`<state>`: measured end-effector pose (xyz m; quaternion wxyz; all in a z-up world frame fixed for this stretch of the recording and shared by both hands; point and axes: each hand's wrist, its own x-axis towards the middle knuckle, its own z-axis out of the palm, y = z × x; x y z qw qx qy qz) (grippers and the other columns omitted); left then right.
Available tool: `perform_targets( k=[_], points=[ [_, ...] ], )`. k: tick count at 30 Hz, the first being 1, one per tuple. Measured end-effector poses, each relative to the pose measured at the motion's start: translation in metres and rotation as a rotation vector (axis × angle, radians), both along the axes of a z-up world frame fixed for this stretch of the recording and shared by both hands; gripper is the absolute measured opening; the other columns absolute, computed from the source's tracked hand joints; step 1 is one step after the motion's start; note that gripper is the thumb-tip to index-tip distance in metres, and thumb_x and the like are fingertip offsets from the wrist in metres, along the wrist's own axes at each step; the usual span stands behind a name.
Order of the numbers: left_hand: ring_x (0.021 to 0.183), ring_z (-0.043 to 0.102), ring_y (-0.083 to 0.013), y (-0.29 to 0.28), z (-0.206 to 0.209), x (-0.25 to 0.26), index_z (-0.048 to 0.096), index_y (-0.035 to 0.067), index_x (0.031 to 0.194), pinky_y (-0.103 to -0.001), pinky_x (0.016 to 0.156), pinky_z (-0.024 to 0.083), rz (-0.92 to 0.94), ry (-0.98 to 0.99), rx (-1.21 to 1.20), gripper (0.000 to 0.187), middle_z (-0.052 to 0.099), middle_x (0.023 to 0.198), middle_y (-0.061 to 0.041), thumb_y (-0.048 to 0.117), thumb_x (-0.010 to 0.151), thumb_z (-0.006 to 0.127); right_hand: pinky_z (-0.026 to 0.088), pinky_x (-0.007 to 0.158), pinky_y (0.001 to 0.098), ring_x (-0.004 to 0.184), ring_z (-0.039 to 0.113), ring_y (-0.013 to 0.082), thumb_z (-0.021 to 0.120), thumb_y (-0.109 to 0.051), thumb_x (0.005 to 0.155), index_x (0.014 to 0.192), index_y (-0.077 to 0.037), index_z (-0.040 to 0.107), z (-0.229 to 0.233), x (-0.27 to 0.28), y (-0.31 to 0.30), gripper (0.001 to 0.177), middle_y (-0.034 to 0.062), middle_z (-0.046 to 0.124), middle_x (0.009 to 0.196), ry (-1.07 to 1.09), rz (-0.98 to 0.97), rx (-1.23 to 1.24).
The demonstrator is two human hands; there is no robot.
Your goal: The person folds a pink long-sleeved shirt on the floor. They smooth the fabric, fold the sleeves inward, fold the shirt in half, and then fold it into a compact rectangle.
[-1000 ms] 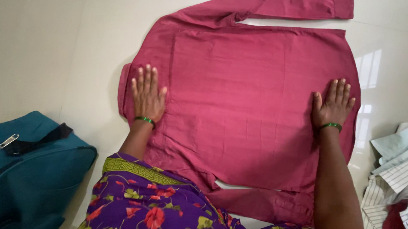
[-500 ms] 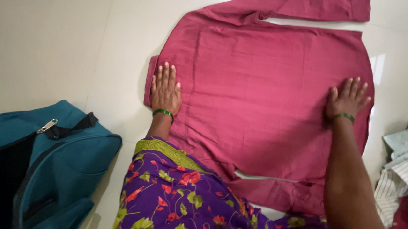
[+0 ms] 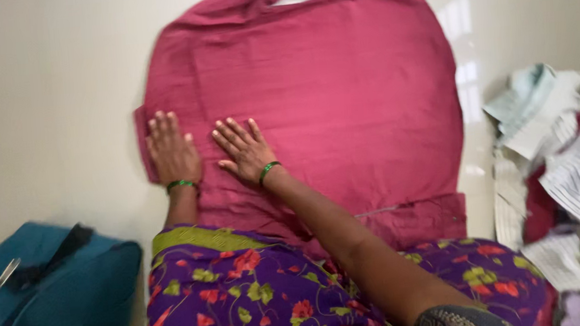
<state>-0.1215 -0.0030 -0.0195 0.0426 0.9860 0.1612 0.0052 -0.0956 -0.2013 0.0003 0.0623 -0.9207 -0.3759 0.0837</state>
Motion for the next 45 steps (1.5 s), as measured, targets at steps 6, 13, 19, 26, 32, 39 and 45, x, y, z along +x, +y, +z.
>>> perform_targets(
  k=[6, 13, 19, 26, 32, 39, 45],
  points=[
    [0.160, 0.014, -0.0310, -0.001, 0.004, -0.004, 0.025, 0.009, 0.166, -0.051, 0.128, 0.012, -0.029, -0.109, -0.062, 0.063, 0.018, 0.174, -0.014, 0.031, 0.109, 0.039, 0.001, 0.126, 0.0523, 0.158, 0.004, 0.0229, 0.027, -0.069, 0.100, 0.165, -0.019, 0.012, 0.013, 0.043, -0.147, 0.084, 0.0025, 0.007, 0.172, 0.091, -0.226, -0.189],
    [0.160, 0.021, -0.0359, -0.013, 0.019, -0.010, 0.033, 0.006, 0.166, -0.054, 0.128, 0.016, -0.047, -0.205, -0.115, 0.063, 0.026, 0.173, -0.018, 0.029, 0.108, 0.045, -0.004, 0.127, 0.0478, 0.159, -0.003, 0.0198, 0.020, -0.068, 0.102, 0.165, -0.018, 0.005, -0.001, 0.061, -0.294, 0.082, 0.0014, 0.000, 0.173, 0.014, -0.573, -0.253],
    [0.159, 0.022, -0.0362, -0.010, 0.016, -0.010, 0.034, 0.007, 0.166, -0.054, 0.127, 0.018, -0.075, -0.236, -0.063, 0.062, 0.027, 0.173, -0.018, 0.030, 0.110, 0.045, -0.002, 0.127, 0.0533, 0.159, 0.000, 0.0204, 0.023, -0.067, 0.102, 0.166, -0.017, 0.011, -0.033, 0.072, -0.383, 0.082, 0.0022, 0.004, 0.174, -0.062, -0.770, -0.141],
    [0.158, 0.024, -0.0367, -0.012, 0.016, -0.009, 0.036, 0.006, 0.164, -0.054, 0.126, 0.019, -0.060, -0.231, -0.030, 0.062, 0.028, 0.172, -0.018, 0.031, 0.108, 0.044, 0.000, 0.122, 0.0628, 0.160, 0.002, 0.0302, 0.030, -0.065, 0.106, 0.165, -0.008, 0.014, -0.057, 0.086, -0.451, 0.083, 0.0114, 0.010, 0.174, -0.098, -1.237, 0.003],
    [0.158, 0.024, -0.0363, -0.015, 0.019, -0.009, 0.035, 0.004, 0.164, -0.054, 0.126, 0.019, -0.049, -0.199, -0.031, 0.062, 0.028, 0.171, -0.018, 0.031, 0.108, 0.043, 0.020, 0.131, 0.0567, 0.160, 0.025, 0.0313, 0.047, -0.054, 0.098, 0.161, -0.014, 0.037, -0.052, 0.075, -0.274, 0.076, 0.0136, 0.033, 0.170, -0.050, -0.735, 0.300],
    [0.158, 0.022, -0.0361, -0.018, 0.024, -0.004, 0.035, 0.005, 0.164, -0.055, 0.126, 0.018, -0.057, -0.211, -0.057, 0.062, 0.026, 0.172, -0.019, 0.030, 0.107, 0.043, 0.005, 0.122, 0.0556, 0.154, 0.013, 0.0271, 0.023, -0.074, 0.097, 0.160, -0.012, 0.023, -0.009, 0.077, -0.182, 0.088, 0.0104, 0.020, 0.168, -0.040, -0.210, -0.037],
    [0.159, 0.023, -0.0349, -0.008, 0.017, -0.002, 0.035, 0.007, 0.164, -0.054, 0.126, 0.019, -0.053, -0.204, -0.061, 0.062, 0.027, 0.172, -0.018, 0.030, 0.107, 0.044, 0.009, 0.120, 0.0563, 0.154, 0.015, 0.0243, 0.026, -0.071, 0.096, 0.163, -0.012, 0.025, -0.018, 0.150, -0.318, 0.089, 0.0072, 0.019, 0.171, -0.142, -0.586, -0.108]
  ],
)
